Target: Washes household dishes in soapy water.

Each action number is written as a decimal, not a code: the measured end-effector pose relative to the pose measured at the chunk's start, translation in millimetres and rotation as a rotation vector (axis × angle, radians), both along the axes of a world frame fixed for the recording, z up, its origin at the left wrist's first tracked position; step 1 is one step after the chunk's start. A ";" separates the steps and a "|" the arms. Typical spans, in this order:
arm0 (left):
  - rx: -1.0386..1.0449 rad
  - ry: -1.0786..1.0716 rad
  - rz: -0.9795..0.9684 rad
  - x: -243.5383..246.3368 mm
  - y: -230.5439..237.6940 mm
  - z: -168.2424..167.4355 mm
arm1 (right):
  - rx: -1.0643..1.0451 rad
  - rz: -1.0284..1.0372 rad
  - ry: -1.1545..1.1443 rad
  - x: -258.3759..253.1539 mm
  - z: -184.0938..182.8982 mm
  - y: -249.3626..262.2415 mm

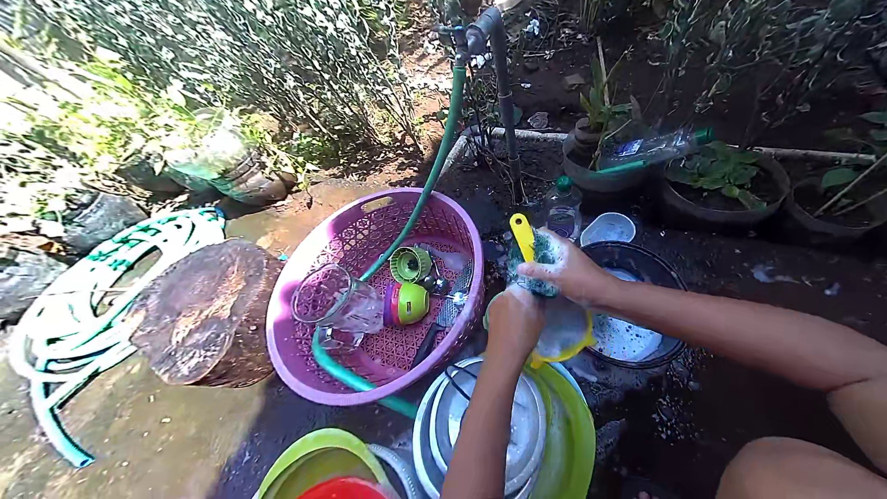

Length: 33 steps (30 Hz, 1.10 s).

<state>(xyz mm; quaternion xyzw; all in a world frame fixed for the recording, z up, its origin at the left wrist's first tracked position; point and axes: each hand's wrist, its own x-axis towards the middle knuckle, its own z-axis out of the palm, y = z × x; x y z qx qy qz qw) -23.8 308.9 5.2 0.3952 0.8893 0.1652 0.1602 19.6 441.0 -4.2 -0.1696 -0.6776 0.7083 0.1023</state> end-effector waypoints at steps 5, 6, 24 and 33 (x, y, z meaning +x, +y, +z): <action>-0.116 0.050 -0.224 -45.4 6.5 17.7 | 0.020 -0.148 0.088 -22.3 11.0 14.9; -0.106 0.062 -0.259 -57.7 7.7 19.3 | -0.010 -0.212 0.131 -32.1 8.8 21.3; -0.469 0.014 -0.087 -246.6 -17.0 -147.0 | 0.760 0.384 -0.654 -88.7 -69.7 21.1; -0.483 0.108 -0.143 -257.5 -4.2 -170.7 | 0.788 -0.181 -0.166 -3.8 -78.2 60.9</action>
